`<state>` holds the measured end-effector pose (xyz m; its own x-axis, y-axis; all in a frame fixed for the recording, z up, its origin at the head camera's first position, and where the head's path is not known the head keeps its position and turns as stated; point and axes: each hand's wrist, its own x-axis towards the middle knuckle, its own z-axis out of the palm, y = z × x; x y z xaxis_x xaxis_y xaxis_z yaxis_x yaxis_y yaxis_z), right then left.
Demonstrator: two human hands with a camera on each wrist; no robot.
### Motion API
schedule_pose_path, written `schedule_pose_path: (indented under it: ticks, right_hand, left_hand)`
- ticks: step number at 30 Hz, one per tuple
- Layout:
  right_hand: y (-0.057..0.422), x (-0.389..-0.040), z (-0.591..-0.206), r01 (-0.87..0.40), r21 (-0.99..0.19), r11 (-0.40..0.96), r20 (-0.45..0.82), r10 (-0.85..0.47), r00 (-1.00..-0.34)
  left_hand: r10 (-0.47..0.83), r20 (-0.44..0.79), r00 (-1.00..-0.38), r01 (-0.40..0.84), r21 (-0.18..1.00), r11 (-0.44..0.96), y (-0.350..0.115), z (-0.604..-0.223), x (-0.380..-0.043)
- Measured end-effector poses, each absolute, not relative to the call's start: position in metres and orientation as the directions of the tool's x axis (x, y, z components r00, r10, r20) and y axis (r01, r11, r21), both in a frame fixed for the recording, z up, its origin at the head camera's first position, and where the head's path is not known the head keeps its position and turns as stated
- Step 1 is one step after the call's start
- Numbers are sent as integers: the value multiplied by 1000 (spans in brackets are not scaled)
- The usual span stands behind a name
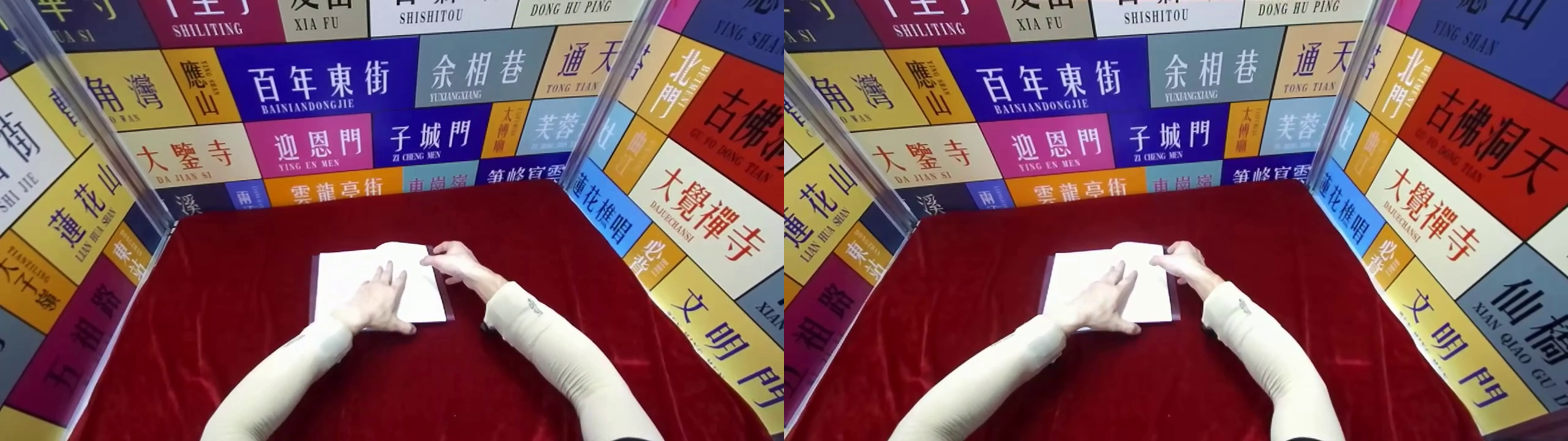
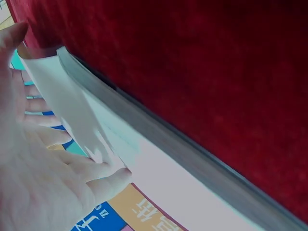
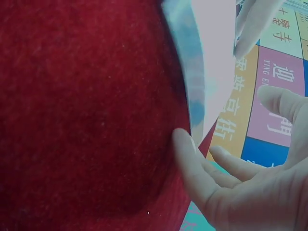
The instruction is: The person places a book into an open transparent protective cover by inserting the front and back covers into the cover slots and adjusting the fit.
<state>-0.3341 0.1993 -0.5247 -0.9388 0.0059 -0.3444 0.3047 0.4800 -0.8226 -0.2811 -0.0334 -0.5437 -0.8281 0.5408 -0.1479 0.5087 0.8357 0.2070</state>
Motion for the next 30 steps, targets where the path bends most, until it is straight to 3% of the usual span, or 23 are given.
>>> schedule_pose_path:
  ticks: [8,12,20,24,30]
  right_hand:
    - [197,-332,-526,347,-862,369,-377,-10,-926]
    - [192,-331,-524,328,-875,355,-354,-10,-935]
    - [171,-326,-503,250,-907,340,-279,-40,-959]
    - [157,-322,-493,218,-927,306,-256,-92,-962]
    - [134,-314,-485,204,-947,248,-251,-174,-952]
  left_hand:
    - [556,-119,-823,518,246,819,-37,-554,-283]
    - [563,-104,-820,505,333,796,-44,-551,-286]
    - [516,-43,-856,403,571,715,-68,-535,-293]
    - [438,-33,-898,296,692,659,-87,-532,-299]
    - [300,-43,-953,162,763,625,-112,-529,-303]
